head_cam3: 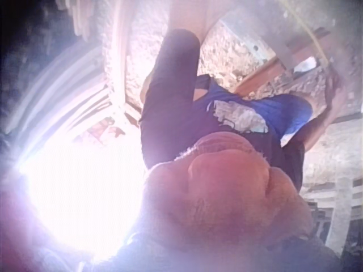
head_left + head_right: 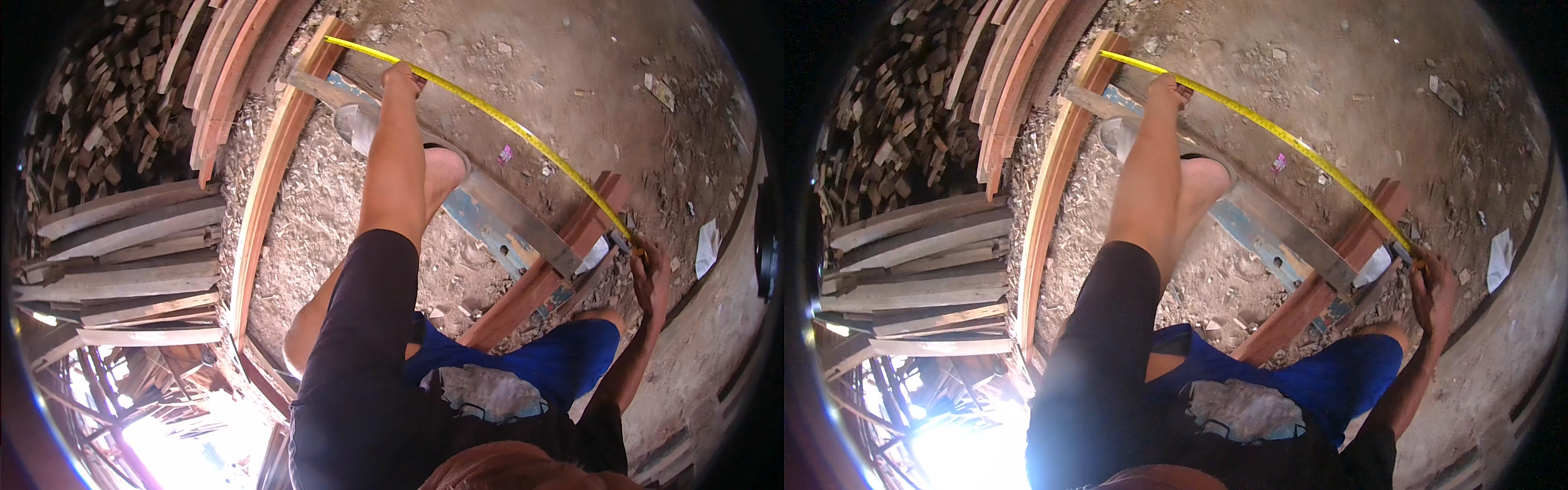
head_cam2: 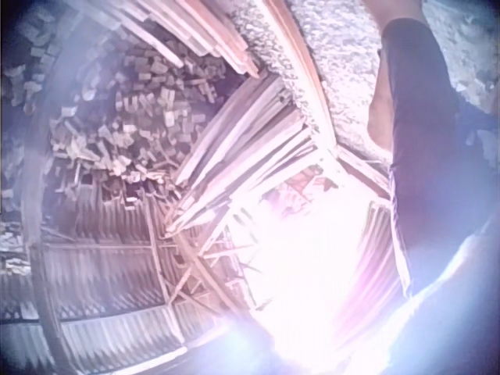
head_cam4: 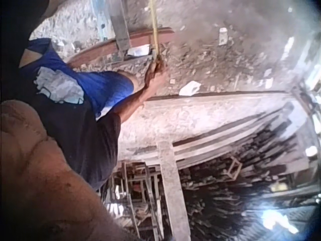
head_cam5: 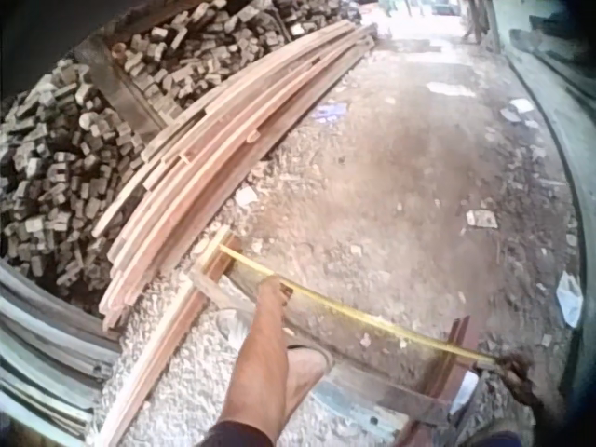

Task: The person measures a wooden plank with a tape measure, marks it with a chisel, and hammers the chisel to create a notch. The person then uses a hammer to drive nails into the plank to join it with another piece of wood.

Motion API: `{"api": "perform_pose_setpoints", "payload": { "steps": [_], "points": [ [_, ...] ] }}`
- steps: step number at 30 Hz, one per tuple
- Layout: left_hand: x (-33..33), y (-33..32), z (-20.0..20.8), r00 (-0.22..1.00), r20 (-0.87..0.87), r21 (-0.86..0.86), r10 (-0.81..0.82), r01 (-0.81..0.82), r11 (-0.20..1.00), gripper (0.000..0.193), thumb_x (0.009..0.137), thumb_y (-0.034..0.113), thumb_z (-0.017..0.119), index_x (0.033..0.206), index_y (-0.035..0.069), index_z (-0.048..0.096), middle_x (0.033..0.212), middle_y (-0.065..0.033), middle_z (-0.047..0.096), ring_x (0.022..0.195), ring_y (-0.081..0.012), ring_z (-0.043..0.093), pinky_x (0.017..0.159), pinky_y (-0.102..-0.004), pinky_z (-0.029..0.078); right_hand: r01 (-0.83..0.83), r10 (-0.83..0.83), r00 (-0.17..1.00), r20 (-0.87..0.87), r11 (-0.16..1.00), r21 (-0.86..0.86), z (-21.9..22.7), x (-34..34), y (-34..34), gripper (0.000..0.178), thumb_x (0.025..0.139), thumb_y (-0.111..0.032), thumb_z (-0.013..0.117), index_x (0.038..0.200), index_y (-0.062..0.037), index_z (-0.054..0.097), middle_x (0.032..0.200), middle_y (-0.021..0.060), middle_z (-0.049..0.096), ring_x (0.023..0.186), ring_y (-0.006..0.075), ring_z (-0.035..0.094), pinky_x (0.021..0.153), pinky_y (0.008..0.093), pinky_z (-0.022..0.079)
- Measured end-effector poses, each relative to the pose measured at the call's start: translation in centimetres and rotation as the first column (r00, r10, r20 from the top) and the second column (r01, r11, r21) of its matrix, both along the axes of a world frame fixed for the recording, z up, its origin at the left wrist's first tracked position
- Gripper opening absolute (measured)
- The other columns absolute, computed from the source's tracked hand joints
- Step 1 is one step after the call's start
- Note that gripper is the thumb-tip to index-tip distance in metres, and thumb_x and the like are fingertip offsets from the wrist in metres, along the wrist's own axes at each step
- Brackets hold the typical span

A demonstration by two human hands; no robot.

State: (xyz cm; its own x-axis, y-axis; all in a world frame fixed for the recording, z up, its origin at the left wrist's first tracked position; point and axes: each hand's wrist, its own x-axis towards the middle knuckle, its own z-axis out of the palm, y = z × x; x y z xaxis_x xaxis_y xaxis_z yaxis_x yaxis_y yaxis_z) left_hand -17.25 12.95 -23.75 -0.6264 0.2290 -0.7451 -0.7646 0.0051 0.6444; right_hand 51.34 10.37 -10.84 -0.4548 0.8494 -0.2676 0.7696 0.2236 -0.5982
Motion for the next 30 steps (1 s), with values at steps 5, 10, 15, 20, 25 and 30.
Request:
{"api": "perform_pose_setpoints", "payload": {
  "steps": [5,10,15,20,25,30],
  "points": [
    [-5.3,-1.6,-5.0,0.999,-0.019,0.08,-0.038,0.039,0.996,0.018,0.102,0.01,0.057,0.119,0.006,0.061,0.105,-0.0157,0.071,0.086,-0.0333,0.072,0.072,-0.0517,0.063,-0.027,0.026,1.0,0.015,0.999,0.048,-1.4,-0.5,0.7,0.036,0.094,-0.017,0.071,0.127,-0.0025,0.073,0.116,0.0225,0.071,0.109,0.0394,0.068,0.096,0.0467,0.053],
    [-4.8,-0.9,-3.9,0.996,-0.085,-0.02,0.04,-0.042,0.999,0.02,0.099,0.004,0.057,0.12,0.005,0.06,0.105,-0.0158,0.072,0.087,-0.0342,0.073,0.073,-0.0548,0.062,-0.048,0.049,0.999,0.012,0.997,-0.052,-1.3,-1.0,1.5,0.043,0.09,-0.019,0.069,0.131,-0.0058,0.073,0.117,0.0216,0.071,0.109,0.0398,0.065,0.097,0.0467,0.052],
    [-2.4,-0.5,-1.3,0.99,-0.14,-0.14,-0.003,-0.016,0.99,0.014,0.1,0.006,0.06,0.113,0.006,0.059,0.1,-0.0156,0.071,0.08,-0.0321,0.073,0.067,-0.0506,0.062,-0.091,0.091,0.996,0.013,0.996,-0.009,-3.1,-0.3,1.1,0.047,0.089,-0.023,0.067,0.132,-0.004,0.072,0.118,0.0216,0.07,0.11,0.0401,0.064,0.098,0.0484,0.051],
    [-1.2,-0.4,0.0,0.994,-0.099,-0.147,0.052,-0.066,0.987,0.009,0.101,0.011,0.061,0.106,0.004,0.059,0.091,-0.0146,0.07,0.068,-0.0281,0.071,0.054,-0.04,0.059,-0.074,0.077,0.997,0.02,0.989,-0.126,-3.2,-0.7,1.1,0.051,0.09,-0.027,0.066,0.135,-0.0038,0.07,0.123,0.0213,0.07,0.115,0.0396,0.064,0.101,0.0486,0.051],
    [-1.4,-0.8,0.0,0.993,-0.12,-0.186,-0.011,-0.011,0.982,0.008,0.101,0.012,0.061,0.103,0.005,0.059,0.089,-0.0129,0.07,0.066,-0.0261,0.069,0.053,-0.0377,0.057,-0.07,0.075,0.996,0.045,0.991,-0.112,-3.1,-0.7,1.0,0.051,0.09,-0.026,0.066,0.136,-0.0046,0.07,0.123,0.0217,0.069,0.115,0.0393,0.064,0.101,0.0483,0.051],
    [-1.1,-1.0,0.0,0.992,-0.129,-0.118,0.013,-0.029,0.993,0.011,0.102,0.012,0.062,0.109,0.005,0.061,0.089,-0.0103,0.069,0.073,-0.0263,0.069,0.061,-0.0423,0.057,-0.075,0.073,0.997,-0.024,0.993,-0.086,-3.5,-0.5,0.9,0.051,0.089,-0.024,0.067,0.136,-0.0047,0.069,0.118,0.0218,0.069,0.108,0.0404,0.065,0.098,0.0484,0.051]
  ]
}}
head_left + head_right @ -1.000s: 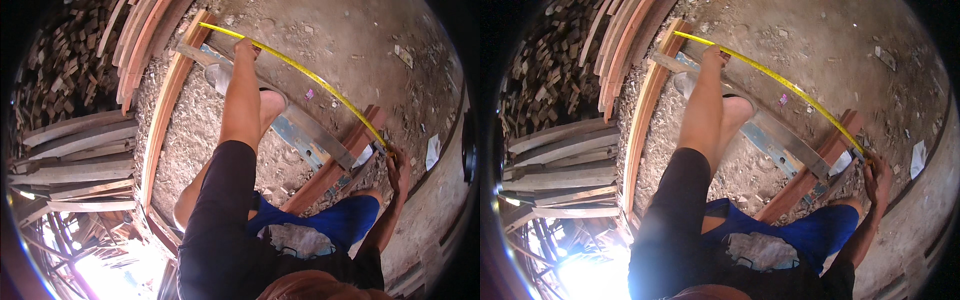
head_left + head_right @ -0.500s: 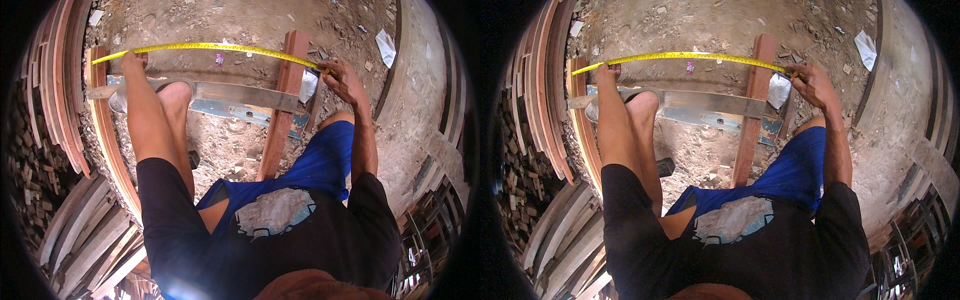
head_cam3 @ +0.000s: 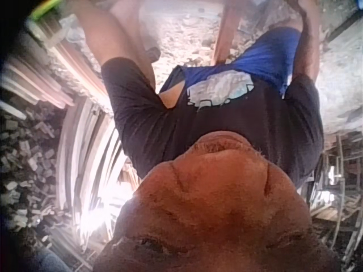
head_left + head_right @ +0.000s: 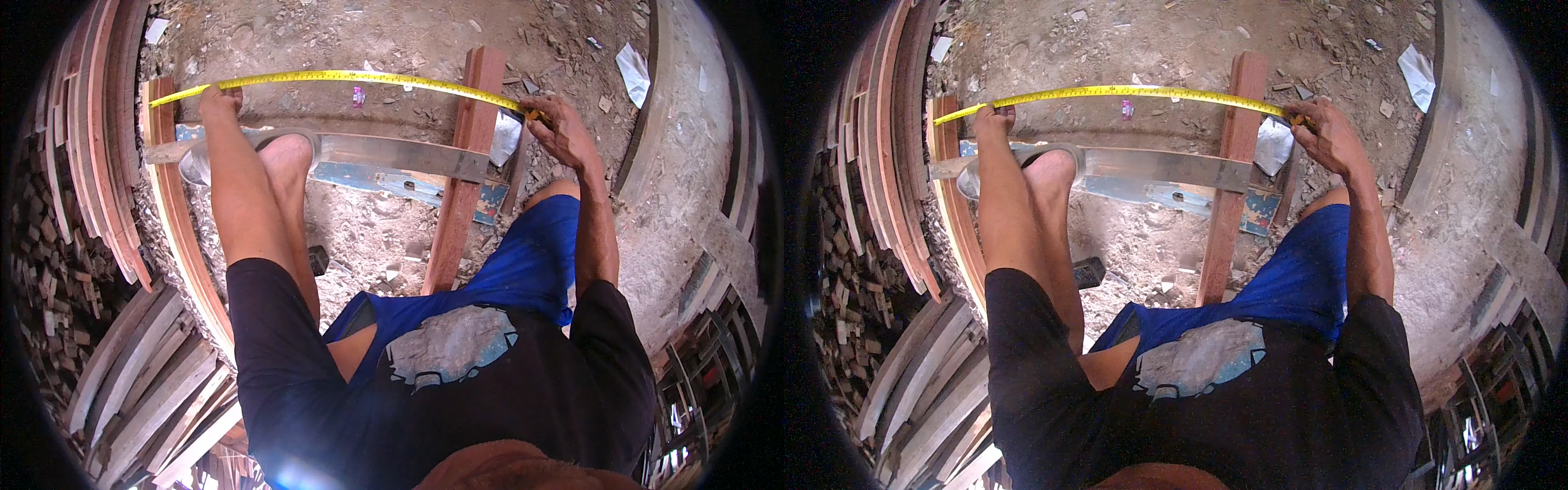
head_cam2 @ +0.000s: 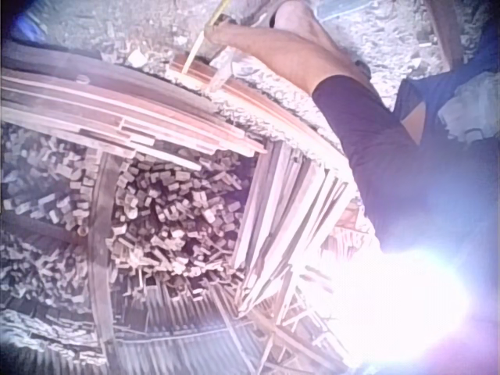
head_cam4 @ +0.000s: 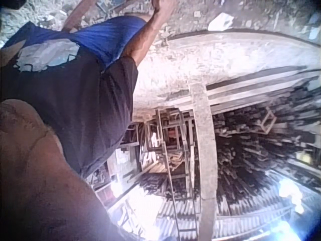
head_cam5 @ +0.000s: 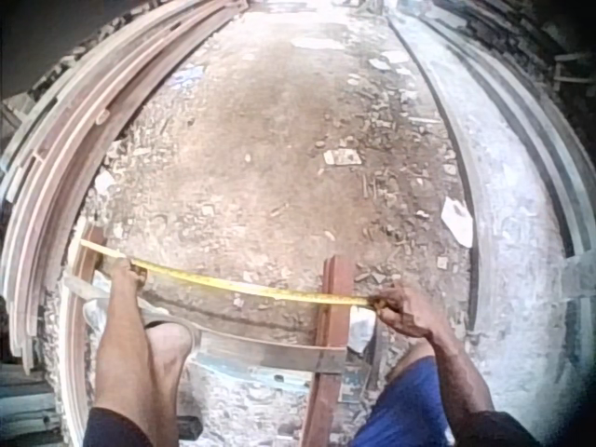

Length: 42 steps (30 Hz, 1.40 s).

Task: The person measures a wooden plank with a tape measure, marks it with a chisel, and hammers the chisel to create a notch. The person then uses a hammer to drive nails into the plank to join it with another piece of wood.

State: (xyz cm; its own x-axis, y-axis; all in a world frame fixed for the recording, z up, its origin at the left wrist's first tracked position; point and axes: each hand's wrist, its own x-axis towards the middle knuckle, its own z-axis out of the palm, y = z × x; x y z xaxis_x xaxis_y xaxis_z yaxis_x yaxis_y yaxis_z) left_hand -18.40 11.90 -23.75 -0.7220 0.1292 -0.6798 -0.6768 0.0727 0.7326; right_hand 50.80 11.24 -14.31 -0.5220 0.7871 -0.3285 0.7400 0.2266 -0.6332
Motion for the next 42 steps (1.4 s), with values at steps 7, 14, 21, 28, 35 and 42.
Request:
{"api": "perform_pose_setpoints", "payload": {
  "steps": [7,14,21,28,35,42],
  "points": [
    [13.1,1.4,5.6,0.065,-0.425,-0.454,-0.903,0.848,0.274,0.035,0.099,0.027,0.075,0.123,0.001,0.074,0.103,-0.008,0.076,0.09,-0.0199,0.069,0.082,-0.0352,0.058,0.153,-0.169,0.972,-0.163,0.982,-0.107,-4.6,2.3,-3.3,0.047,0.094,-0.018,0.065,0.14,-0.0044,0.064,0.121,0.0171,0.071,0.112,0.0322,0.067,0.098,0.0432,0.052],
    [36.2,-6.7,8.2,-0.938,-0.235,-0.697,-0.256,0.346,-0.628,0.068,0.079,0.041,0.09,0.131,0.005,0.065,0.123,-0.0209,0.068,0.12,-0.0401,0.064,0.102,-0.0512,0.052,0.662,-0.706,0.701,-0.097,0.696,-0.279,-12.2,9.0,-9.5,0.046,0.097,-0.016,0.065,0.139,0.0,0.058,0.119,0.0157,0.069,0.106,0.0214,0.066,0.095,0.0358,0.052],
    [39.0,-9.7,5.3,-0.918,-0.239,-0.703,-0.317,0.389,-0.595,0.059,0.077,0.033,0.089,0.121,0.009,0.057,0.106,-0.0144,0.071,0.1,-0.0393,0.07,0.079,-0.0512,0.057,0.404,-0.546,0.798,0.257,0.8,0.444,-10.1,4.5,-10.5,0.064,0.092,-0.027,0.071,0.146,0.0036,0.052,0.13,0.0308,0.062,0.121,0.0492,0.061,0.109,0.0535,0.047],
    [39.2,-9.8,4.9,-0.92,-0.251,-0.725,-0.3,0.384,-0.572,0.057,0.076,0.031,0.088,0.121,0.011,0.059,0.102,-0.0131,0.072,0.098,-0.0366,0.071,0.078,-0.05,0.057,0.557,-0.594,0.756,0.277,0.805,0.205,-14.7,0.1,-11.8,0.064,0.085,-0.017,0.075,0.142,-0.0012,0.051,0.122,0.0322,0.059,0.111,0.0491,0.063,0.094,0.0553,0.053],
    [39.4,-9.8,5.4,-0.921,-0.227,-0.748,-0.316,0.372,-0.549,0.056,0.075,0.03,0.088,0.12,0.013,0.059,0.101,-0.0114,0.072,0.097,-0.0357,0.072,0.078,-0.0493,0.057,0.64,-0.648,0.755,0.105,0.762,0.102,-14.0,0.9,-11.8,0.069,0.086,-0.013,0.069,0.147,0.0025,0.044,0.121,0.0357,0.061,0.111,0.0518,0.062,0.098,0.0552,0.051],
    [38.9,-10.0,4.8,-0.891,-0.349,-0.755,-0.29,0.451,-0.476,0.047,0.075,0.03,0.086,0.104,0.011,0.054,0.09,-0.0107,0.068,0.088,-0.0357,0.071,0.07,-0.0494,0.056,0.686,-0.884,0.434,-0.172,0.448,-0.573,-8.9,1.1,-11.1,0.055,0.108,-0.02,0.049,0.158,-0.0024,0.036,0.095,0.0105,0.065,0.074,0.0224,0.066,0.072,0.039,0.058]
  ]
}}
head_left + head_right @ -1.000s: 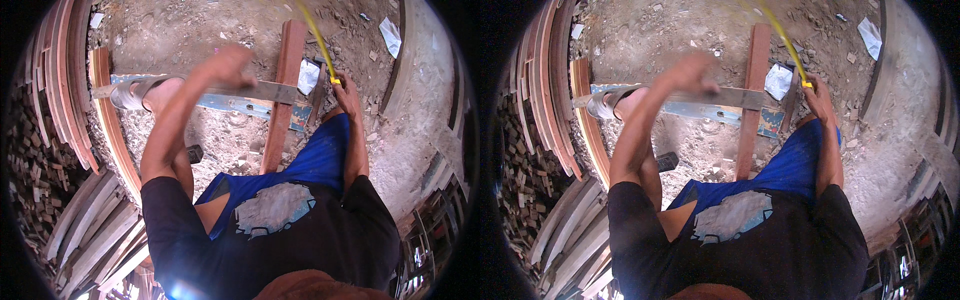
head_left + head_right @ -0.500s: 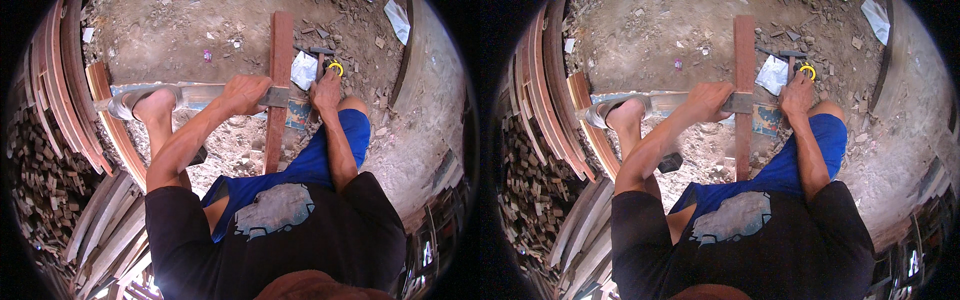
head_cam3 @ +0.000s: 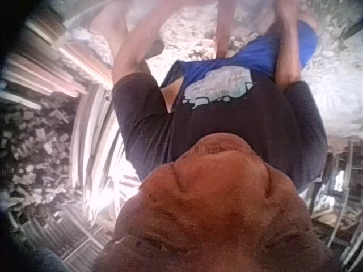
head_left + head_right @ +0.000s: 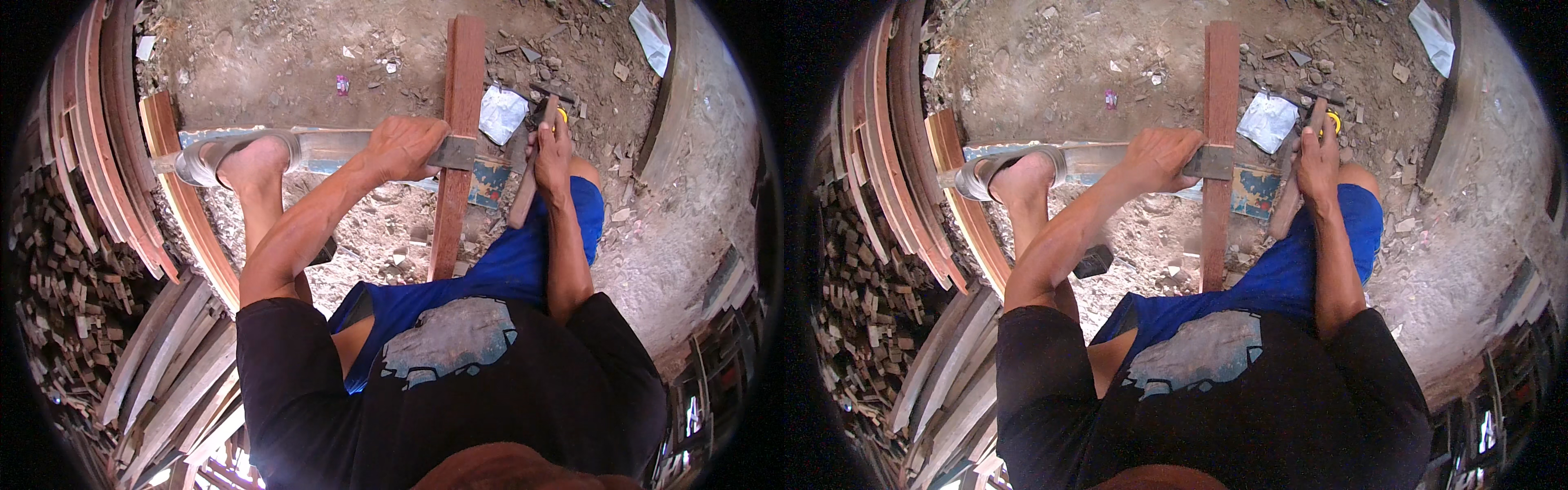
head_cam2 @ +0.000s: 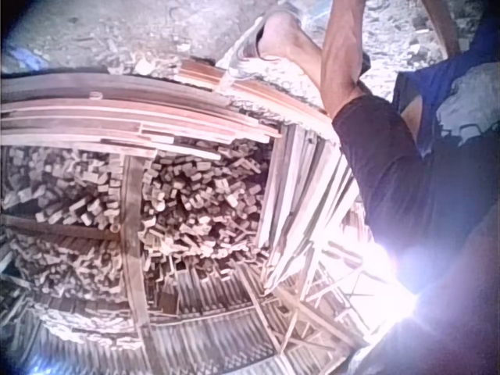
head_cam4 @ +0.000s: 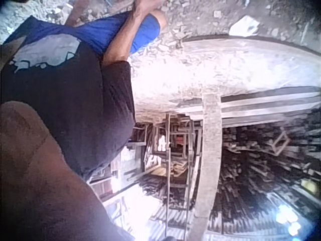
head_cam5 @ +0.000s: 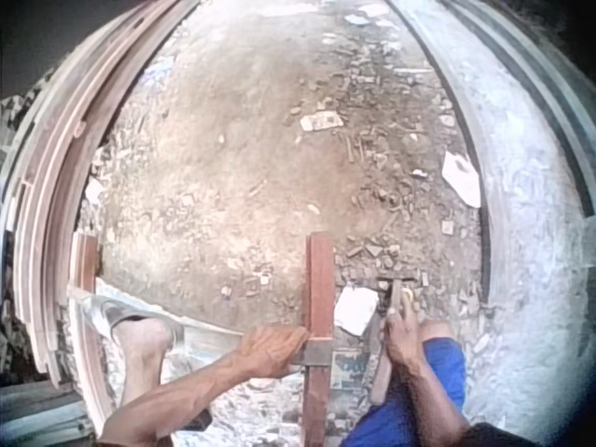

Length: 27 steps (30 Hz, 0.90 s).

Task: The person measures a wooden plank with a tape measure, marks it with a chisel, and hammers the chisel to create a notch. The person then uses a hammer to drive nails into the plank to join it with another piece of wood.

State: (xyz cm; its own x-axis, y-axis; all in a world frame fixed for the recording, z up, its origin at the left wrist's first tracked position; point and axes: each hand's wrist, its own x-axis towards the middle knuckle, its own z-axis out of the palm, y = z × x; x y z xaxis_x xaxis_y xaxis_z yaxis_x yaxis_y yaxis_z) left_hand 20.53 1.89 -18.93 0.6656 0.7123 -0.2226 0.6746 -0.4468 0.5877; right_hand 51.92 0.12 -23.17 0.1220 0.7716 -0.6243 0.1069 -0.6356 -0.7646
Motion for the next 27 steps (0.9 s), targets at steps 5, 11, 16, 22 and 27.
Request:
{"api": "perform_pose_setpoints", "payload": {
  "steps": [5,11,16,22,27],
  "points": [
    [0.3,0.1,0.0,1.0,0.002,0.004,0.001,-0.001,1.0,0.047,0.074,0.029,0.086,0.103,0.011,0.054,0.087,-0.0102,0.068,0.086,-0.0353,0.071,0.069,-0.0491,0.056,0.193,-0.222,0.905,-0.363,0.974,-0.116,1.7,-4.8,-4.0,0.053,0.113,-0.021,0.046,0.163,-0.0087,0.035,0.083,0.0012,0.059,0.063,0.0117,0.057,0.054,0.0295,0.052],
    [0.2,0.1,0.0,1.0,0.009,-0.002,0.002,-0.002,1.0,0.047,0.074,0.027,0.086,0.103,0.012,0.053,0.085,-0.0098,0.067,0.084,-0.0354,0.071,0.068,-0.0488,0.056,-0.003,-0.105,0.927,-0.359,0.958,-0.287,3.0,-3.9,-3.9,0.056,0.115,-0.023,0.046,0.168,-0.0151,0.03,0.084,0.0,0.058,0.059,0.0109,0.056,0.053,0.0277,0.053],
    [0.4,-0.3,-0.1,1.0,-0.018,-0.004,0.008,-0.008,1.0,0.046,0.074,0.028,0.086,0.103,0.012,0.053,0.087,-0.0099,0.069,0.084,-0.0362,0.071,0.067,-0.0499,0.056,0.025,-0.059,0.963,-0.262,0.991,-0.131,1.2,-2.5,-4.8,0.061,0.112,-0.022,0.049,0.168,-0.0113,0.028,0.088,0.0019,0.06,0.064,0.0103,0.057,0.057,0.0268,0.051],
    [0.9,0.1,1.7,0.984,-0.175,-0.097,-0.03,0.013,0.995,0.056,0.075,0.036,0.086,0.117,0.013,0.058,0.103,-0.0123,0.073,0.097,-0.0369,0.072,0.076,-0.0504,0.058,-0.504,0.411,0.857,0.31,0.795,0.339,7.7,-1.8,-4.2,0.066,0.105,-0.011,0.051,0.167,-0.005,0.027,0.115,0.0162,0.062,0.084,0.024,0.061,0.075,0.036,0.052],
    [1.9,-1.3,0.0,0.949,-0.302,0.119,0.091,-0.057,0.991,0.051,0.075,0.037,0.084,0.114,0.013,0.062,0.094,-0.0143,0.075,0.091,-0.0411,0.074,0.074,-0.0531,0.058,-0.748,0.533,0.648,0.544,0.581,0.322,12.0,-0.3,-4.8,0.065,0.105,-0.009,0.057,0.165,-0.0119,0.034,0.136,0.0326,0.064,0.112,0.0489,0.07,0.092,0.0512,0.057]
  ]
}}
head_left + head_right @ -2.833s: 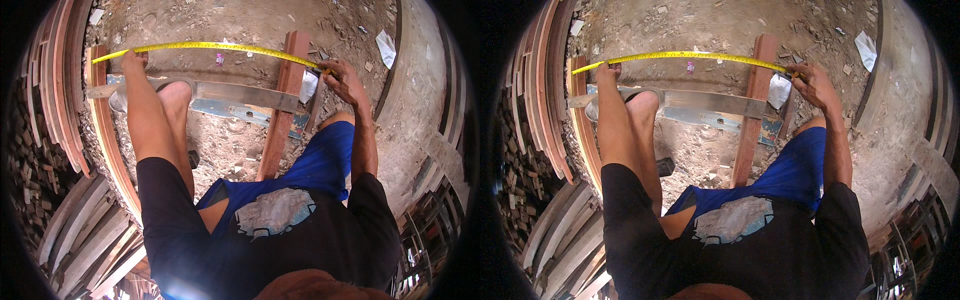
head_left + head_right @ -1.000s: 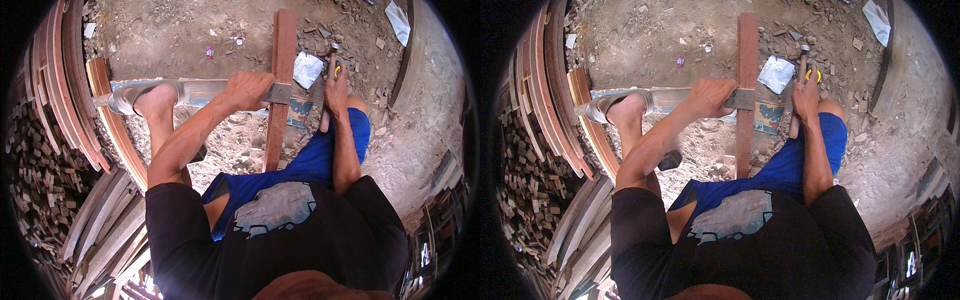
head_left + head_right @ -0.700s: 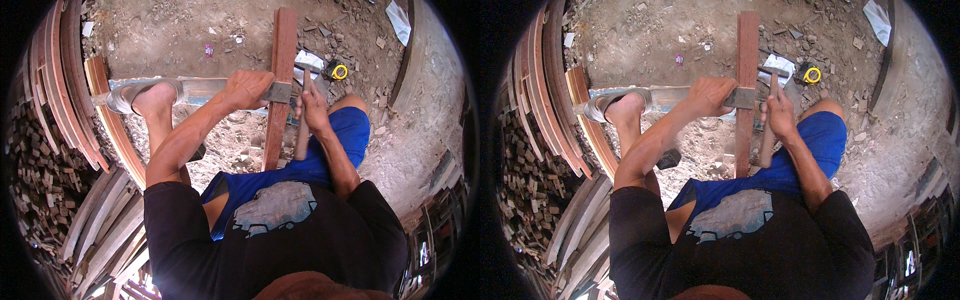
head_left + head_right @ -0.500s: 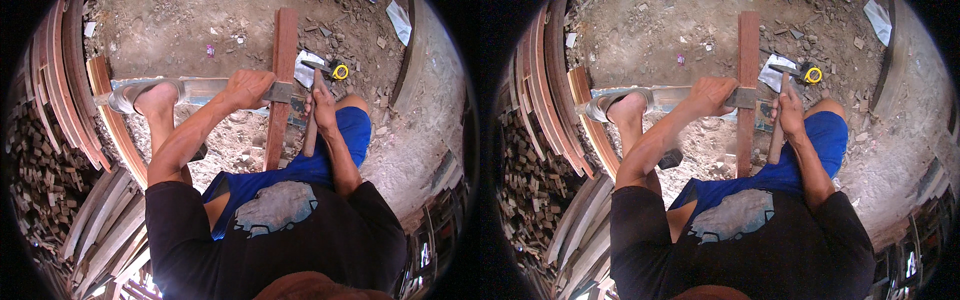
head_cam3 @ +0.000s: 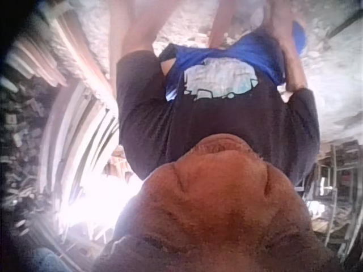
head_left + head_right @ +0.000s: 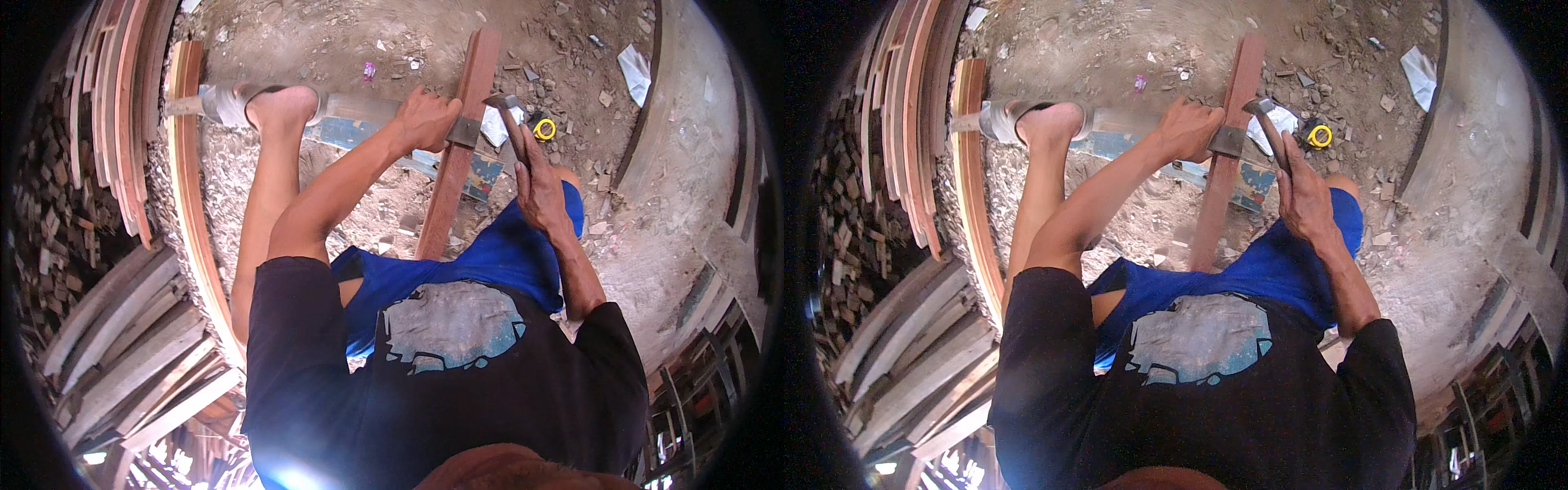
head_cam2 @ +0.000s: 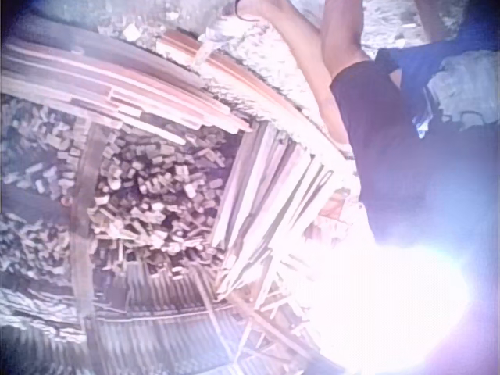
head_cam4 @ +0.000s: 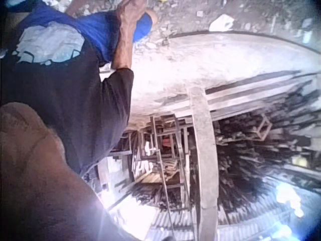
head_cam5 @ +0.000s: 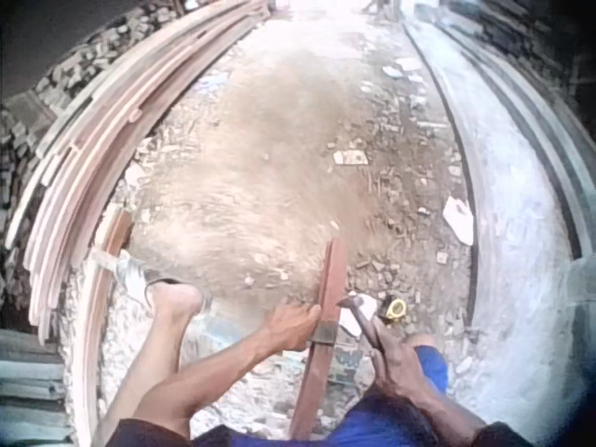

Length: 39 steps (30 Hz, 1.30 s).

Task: The person measures a wooden plank with a tape measure, marks it with a chisel, and hammers the chisel to create a notch. The person then uses a hammer to drive nails into the plank to join it with another piece of wood.

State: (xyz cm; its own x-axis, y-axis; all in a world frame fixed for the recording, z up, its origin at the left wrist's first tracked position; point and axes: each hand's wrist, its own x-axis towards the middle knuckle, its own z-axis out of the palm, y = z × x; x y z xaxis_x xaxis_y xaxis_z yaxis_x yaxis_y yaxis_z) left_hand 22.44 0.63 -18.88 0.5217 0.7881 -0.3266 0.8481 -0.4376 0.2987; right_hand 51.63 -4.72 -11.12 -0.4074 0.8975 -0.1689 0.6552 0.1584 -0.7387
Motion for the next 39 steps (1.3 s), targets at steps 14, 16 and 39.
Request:
{"api": "perform_pose_setpoints", "payload": {
  "steps": [14,16,39],
  "points": [
    [-0.2,-0.6,0.8,0.999,0.038,0.012,0.028,-0.029,1.0,0.041,0.073,0.034,0.083,0.109,0.019,0.072,0.088,-0.0144,0.077,0.083,-0.0407,0.074,0.071,-0.054,0.059,-0.017,0.017,1.0,0.006,0.999,-0.028,4.1,-0.7,-1.2,0.044,0.1,-0.014,0.069,0.142,-0.0045,0.06,0.108,0.0214,0.068,0.096,0.0362,0.068,0.083,0.0449,0.053],
    [-0.1,-0.7,1.3,0.996,0.082,0.028,0.043,-0.046,0.999,0.039,0.073,0.034,0.082,0.108,0.019,0.072,0.088,-0.0139,0.077,0.083,-0.0404,0.074,0.071,-0.054,0.059,0.007,0.018,0.991,0.132,0.983,-0.181,4.9,-1.3,-0.8,0.05,0.1,-0.012,0.068,0.149,-0.0064,0.056,0.112,0.0243,0.07,0.097,0.0391,0.071,0.082,0.0482,0.054],
    [-0.1,-1.1,1.3,1.0,-0.014,-0.023,0.015,-0.016,1.0,0.043,0.075,0.036,0.081,0.114,0.021,0.074,0.093,-0.0171,0.077,0.09,-0.041,0.075,0.075,-0.0542,0.06,-0.003,0.088,0.975,-0.202,0.922,0.387,7.3,-2.1,-1.5,0.052,0.102,-0.01,0.06,0.152,-0.0013,0.047,0.126,0.0325,0.068,0.097,0.0492,0.072,0.081,0.0537,0.057]
  ]
}}
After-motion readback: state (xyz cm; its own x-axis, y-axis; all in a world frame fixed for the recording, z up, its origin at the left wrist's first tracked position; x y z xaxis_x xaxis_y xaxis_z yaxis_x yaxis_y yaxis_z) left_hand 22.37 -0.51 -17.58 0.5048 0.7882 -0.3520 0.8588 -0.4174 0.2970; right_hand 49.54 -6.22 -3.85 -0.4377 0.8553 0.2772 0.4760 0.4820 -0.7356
